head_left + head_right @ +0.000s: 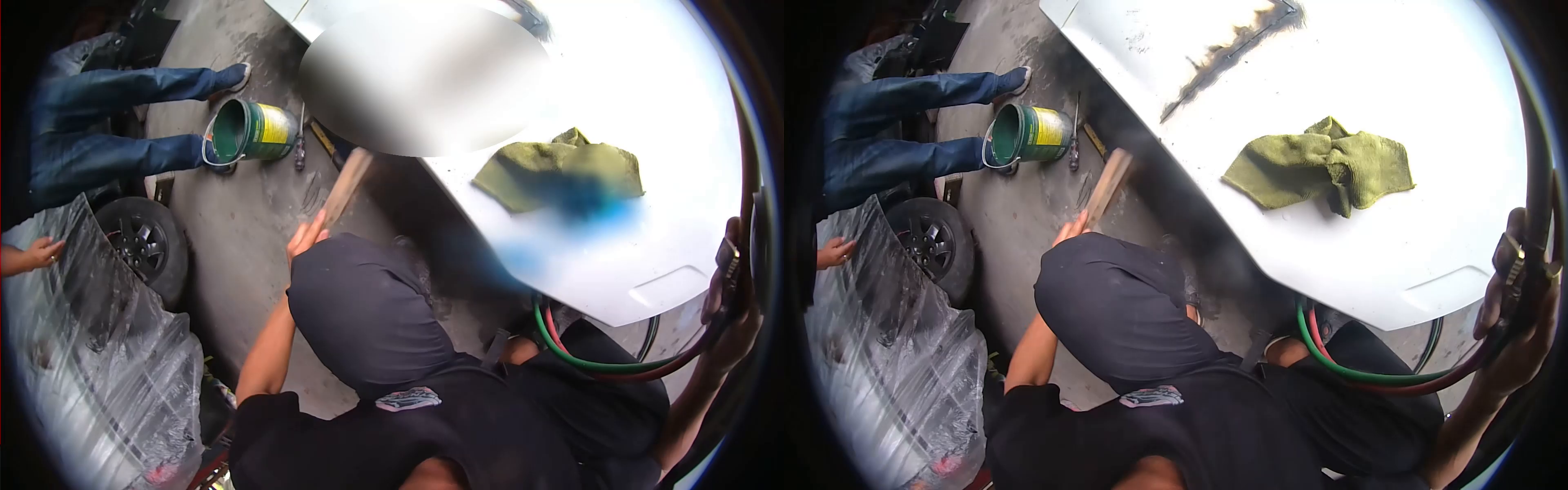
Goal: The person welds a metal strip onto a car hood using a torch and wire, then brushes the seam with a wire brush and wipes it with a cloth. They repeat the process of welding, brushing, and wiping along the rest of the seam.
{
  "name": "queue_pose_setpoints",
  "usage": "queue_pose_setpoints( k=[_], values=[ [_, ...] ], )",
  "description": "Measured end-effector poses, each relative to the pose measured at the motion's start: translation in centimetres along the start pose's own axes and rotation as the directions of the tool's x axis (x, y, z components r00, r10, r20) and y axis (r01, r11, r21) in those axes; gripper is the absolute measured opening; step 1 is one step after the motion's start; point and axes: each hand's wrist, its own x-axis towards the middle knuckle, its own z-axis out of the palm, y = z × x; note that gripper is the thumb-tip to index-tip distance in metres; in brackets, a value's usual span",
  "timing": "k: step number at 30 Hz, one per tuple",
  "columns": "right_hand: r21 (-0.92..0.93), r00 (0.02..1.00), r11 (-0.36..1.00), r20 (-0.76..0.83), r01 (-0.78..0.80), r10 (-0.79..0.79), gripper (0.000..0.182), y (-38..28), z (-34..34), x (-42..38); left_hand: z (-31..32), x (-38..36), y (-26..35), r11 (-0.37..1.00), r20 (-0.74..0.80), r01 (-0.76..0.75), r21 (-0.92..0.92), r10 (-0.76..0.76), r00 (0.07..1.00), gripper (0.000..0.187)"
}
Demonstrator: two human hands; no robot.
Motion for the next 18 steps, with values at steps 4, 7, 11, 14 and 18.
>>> queue_pose_setpoints(
  k=[4, 7, 11, 14, 18],
  values=[
    [0.033, 0.960, 0.973, 0.178, -0.227, 0.217, 0.061, -0.8, -7.9, 5.9, 5.6, -1.8, -2.2, 0.920, 0.056, 0.389, 0.051, -0.391, 0.919, 0.045],
    [-0.279, 0.706, 0.741, 0.616, 0.611, -0.350, 0.068, 1.3, -6.5, 3.7, 7.7, 3.4, -0.3, 0.990, -0.295, -0.021, 0.136, 0.061, 0.953, 0.043],
    [-0.283, 0.745, 0.776, 0.580, 0.564, -0.330, 0.066, 0.8, -7.9, 4.0, 2.5, 18.4, 15.0, 0.805, -0.206, -0.586, -0.092, 0.560, 0.802, 0.047],
    [-0.365, 0.766, 0.714, 0.520, 0.598, -0.377, 0.067, 0.5, -5.8, 2.1, 5.1, 24.1, 24.8, 0.350, 0.036, -0.903, -0.250, 0.935, 0.353, 0.066],
    [-0.410, 0.749, 0.636, 0.476, 0.653, -0.462, 0.069, 1.1, -5.2, 1.8, 10.8, 24.2, 28.8, 0.185, 0.200, -0.966, -0.180, 0.968, 0.148, 0.059]
  ],
)
